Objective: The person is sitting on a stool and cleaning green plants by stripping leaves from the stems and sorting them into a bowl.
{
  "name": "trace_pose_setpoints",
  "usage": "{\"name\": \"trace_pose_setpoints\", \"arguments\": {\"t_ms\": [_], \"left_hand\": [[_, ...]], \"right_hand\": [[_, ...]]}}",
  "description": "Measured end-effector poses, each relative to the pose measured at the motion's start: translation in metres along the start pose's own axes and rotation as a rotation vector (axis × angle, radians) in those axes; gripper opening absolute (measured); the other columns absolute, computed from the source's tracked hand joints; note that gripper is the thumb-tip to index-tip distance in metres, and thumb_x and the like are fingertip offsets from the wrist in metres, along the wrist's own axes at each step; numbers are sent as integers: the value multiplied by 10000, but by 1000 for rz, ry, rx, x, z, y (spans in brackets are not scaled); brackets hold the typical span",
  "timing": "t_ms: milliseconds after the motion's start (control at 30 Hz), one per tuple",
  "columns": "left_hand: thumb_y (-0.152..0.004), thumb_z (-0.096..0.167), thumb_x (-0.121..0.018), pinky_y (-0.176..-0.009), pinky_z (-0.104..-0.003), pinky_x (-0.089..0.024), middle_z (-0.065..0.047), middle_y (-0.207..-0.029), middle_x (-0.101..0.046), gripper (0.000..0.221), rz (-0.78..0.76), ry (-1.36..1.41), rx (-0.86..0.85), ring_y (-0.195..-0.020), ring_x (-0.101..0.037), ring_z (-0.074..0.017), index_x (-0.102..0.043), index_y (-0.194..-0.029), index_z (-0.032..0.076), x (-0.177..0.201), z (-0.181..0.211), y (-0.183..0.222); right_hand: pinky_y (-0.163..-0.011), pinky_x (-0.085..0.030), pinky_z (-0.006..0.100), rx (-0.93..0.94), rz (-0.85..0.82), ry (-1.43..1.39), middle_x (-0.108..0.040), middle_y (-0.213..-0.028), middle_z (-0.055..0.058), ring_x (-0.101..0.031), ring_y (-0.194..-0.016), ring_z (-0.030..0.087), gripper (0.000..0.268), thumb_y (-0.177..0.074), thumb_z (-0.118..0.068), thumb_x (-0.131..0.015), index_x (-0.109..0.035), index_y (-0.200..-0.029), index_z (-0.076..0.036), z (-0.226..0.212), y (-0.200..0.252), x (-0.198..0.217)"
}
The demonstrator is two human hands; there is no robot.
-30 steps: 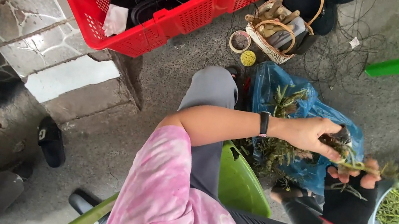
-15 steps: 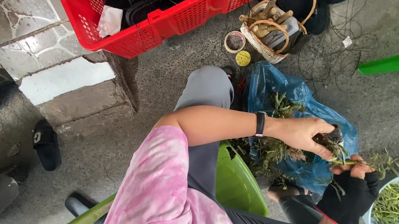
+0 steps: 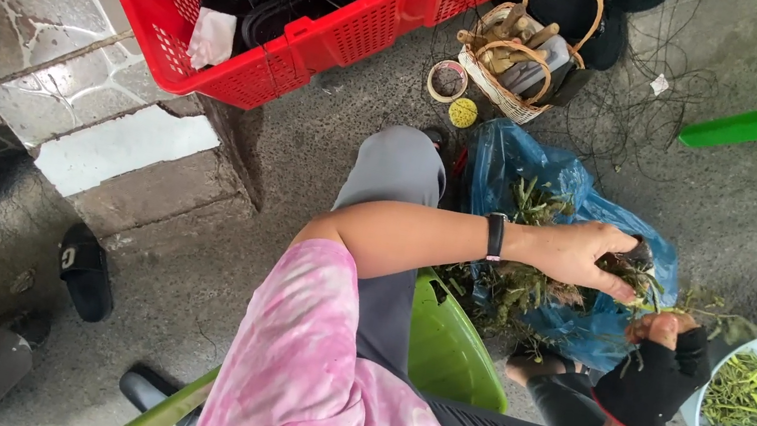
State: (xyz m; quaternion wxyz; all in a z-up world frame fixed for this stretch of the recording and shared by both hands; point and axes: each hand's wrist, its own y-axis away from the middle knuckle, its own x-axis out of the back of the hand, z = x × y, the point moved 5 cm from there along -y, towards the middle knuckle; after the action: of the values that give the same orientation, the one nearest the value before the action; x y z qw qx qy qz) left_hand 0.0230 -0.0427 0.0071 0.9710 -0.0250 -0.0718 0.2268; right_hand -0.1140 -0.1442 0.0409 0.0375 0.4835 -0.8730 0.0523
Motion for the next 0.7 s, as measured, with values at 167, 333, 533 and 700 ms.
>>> {"name": "trace_pose_setpoints", "arguments": {"t_ms": [167,333,533,700], "left_hand": [[-689,646,-582,-744,-318,-449,-178,-1106,-566,901,-36,-71,108,-991,-555,-247,-446,-1190,-90,-1,-9,-3],[-719,609,-599,-569,-285,-283,15,-762,-393,625,-18,-75,99,-684,-381,-119,-506,-875,11,1,-5,-1],[-775,446,-680,-518,-273,-245,45,-660,-306,437,13,27,-40,-569,-285,-92,-352,-688,171,11,15,6],[-804,405,-703,-605,-350,-462,-133,-630,-624,401,268,41,-211,-654,-643,-269,-588,-707,34,35,63,18]], "right_hand": [[-905,-382,370,143,6,267,-527,-769,54,-513,-789,200,289,-1074,-237,-555,-537,-837,-72,-9,6,3],[-894,-418,441,361,-27,571,-585,-910,182,-555,-891,310,255,-1112,-115,-594,-598,-923,55,-14,5,11],[-754,-406,352,80,118,344,-496,-801,101,-494,-757,191,275,-1087,-223,-481,-533,-928,-5,-7,3,18],[-722,-481,204,73,319,-33,-614,-818,38,-579,-727,94,55,-937,-111,-617,-618,-910,-64,-4,1,25]]}}
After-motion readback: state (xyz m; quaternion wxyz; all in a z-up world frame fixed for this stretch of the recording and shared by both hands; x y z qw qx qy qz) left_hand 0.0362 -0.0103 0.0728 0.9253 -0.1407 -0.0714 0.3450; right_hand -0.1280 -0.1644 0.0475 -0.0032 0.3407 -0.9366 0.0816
